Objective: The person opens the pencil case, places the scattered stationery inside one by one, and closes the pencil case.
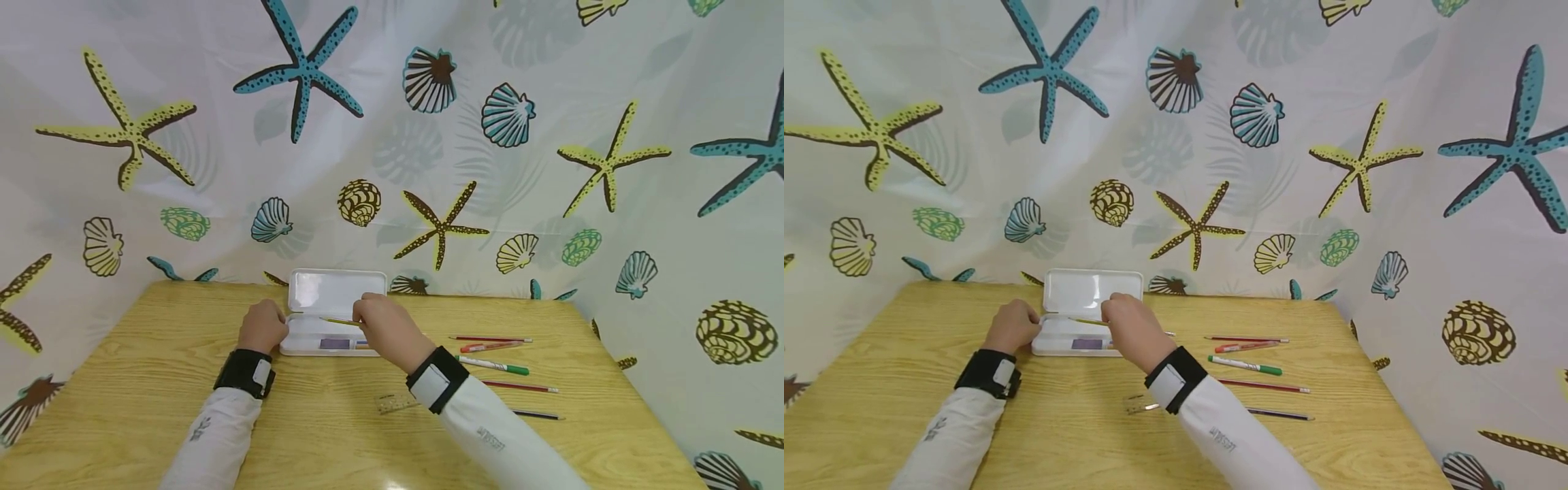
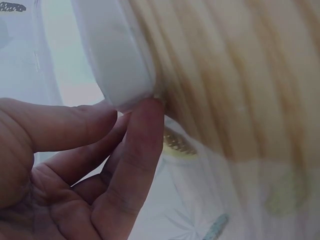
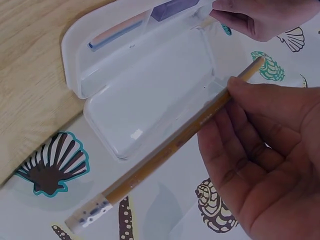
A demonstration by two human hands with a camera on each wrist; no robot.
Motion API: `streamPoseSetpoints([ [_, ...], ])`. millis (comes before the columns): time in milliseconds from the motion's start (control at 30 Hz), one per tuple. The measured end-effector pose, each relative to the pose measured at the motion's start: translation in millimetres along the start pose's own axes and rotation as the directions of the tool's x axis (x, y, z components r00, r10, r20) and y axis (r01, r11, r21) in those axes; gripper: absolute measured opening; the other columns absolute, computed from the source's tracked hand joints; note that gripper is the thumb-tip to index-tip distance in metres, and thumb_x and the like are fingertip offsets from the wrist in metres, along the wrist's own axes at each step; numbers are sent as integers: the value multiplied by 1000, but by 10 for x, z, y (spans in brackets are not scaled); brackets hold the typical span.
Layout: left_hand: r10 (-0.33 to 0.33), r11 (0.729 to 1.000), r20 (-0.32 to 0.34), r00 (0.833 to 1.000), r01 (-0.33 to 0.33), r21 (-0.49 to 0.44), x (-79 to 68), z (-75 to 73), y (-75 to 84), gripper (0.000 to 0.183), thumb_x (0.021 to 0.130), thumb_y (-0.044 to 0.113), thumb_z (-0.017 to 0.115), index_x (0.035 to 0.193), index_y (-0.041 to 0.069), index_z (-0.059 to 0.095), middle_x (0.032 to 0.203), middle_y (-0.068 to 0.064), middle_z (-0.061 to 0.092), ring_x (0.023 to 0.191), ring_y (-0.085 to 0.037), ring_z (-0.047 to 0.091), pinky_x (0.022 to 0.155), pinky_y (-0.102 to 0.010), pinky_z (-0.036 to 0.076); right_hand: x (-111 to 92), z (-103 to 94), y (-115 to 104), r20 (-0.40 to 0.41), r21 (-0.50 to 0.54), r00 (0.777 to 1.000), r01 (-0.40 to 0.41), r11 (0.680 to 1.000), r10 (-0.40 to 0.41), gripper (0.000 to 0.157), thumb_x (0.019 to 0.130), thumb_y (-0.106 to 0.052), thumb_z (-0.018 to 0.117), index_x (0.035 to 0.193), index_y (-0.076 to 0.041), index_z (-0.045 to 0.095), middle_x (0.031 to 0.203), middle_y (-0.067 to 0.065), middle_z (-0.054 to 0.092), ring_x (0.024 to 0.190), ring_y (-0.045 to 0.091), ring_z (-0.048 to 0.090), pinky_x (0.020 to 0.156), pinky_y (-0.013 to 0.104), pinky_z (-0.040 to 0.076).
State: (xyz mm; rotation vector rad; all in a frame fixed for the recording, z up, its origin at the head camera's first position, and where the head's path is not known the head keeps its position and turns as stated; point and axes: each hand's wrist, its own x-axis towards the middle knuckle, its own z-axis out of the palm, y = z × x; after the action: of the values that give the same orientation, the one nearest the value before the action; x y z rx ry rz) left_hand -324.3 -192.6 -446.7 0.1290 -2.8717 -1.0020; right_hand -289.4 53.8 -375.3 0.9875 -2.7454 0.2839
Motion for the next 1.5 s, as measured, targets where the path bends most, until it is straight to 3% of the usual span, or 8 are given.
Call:
streamPoseSetpoints([
  [200, -2, 1000, 7, 1000, 2, -4, 32, 21, -40, 18, 80, -3, 60, 62, 1, 62, 58, -6, 49, 57, -24, 50, 51, -32, 37, 130, 90, 40, 3, 13, 1000, 2, 1000, -3, 7, 94, -4, 72, 100, -8, 75, 94, 3, 66, 89, 18, 67, 75, 27, 54],
  [367, -12, 1000, 14, 1000, 13, -7, 30, 18, -25, 13, 80, -3, 61, 68, -1, 66, 62, -8, 53, 59, -26, 53, 53, -32, 39, 237, 127, 69, -6, 120, 1000, -6, 993, 7, 9, 95, -5, 72, 102, -9, 76, 95, 4, 67, 87, 17, 66, 76, 27, 53],
  [600, -12, 1000, 11, 1000, 12, -12, 36, -1, -18, 20, 80, -4, 60, 61, 1, 61, 57, -6, 48, 56, -24, 50, 51, -31, 36, 381, 164, 87, -45, 227, 999, 5, 974, 5, 10, 94, -5, 73, 102, -8, 78, 91, 2, 68, 82, 14, 64, 73, 25, 52],
  [1133, -17, 1000, -5, 1000, 17, 9, -28, -37, 40, 19, 80, -4, 62, 62, 1, 62, 61, -7, 53, 58, -25, 52, 51, -32, 37, 695, 442, -22, 13, 147, 999, -51, 988, 49, 11, 95, -7, 73, 103, -11, 79, 94, 1, 69, 87, 13, 66, 76, 24, 53],
  [1500, -43, 999, 15, 999, 43, -7, 27, 4, -15, 11, 82, -2, 65, 71, -2, 68, 68, -11, 59, 63, -28, 57, 54, -33, 42, 797, 664, -60, 132, 51, 988, -91, 994, 84, 9, 95, -8, 73, 101, -11, 79, 99, 1, 72, 91, 14, 67, 77, 26, 54],
])
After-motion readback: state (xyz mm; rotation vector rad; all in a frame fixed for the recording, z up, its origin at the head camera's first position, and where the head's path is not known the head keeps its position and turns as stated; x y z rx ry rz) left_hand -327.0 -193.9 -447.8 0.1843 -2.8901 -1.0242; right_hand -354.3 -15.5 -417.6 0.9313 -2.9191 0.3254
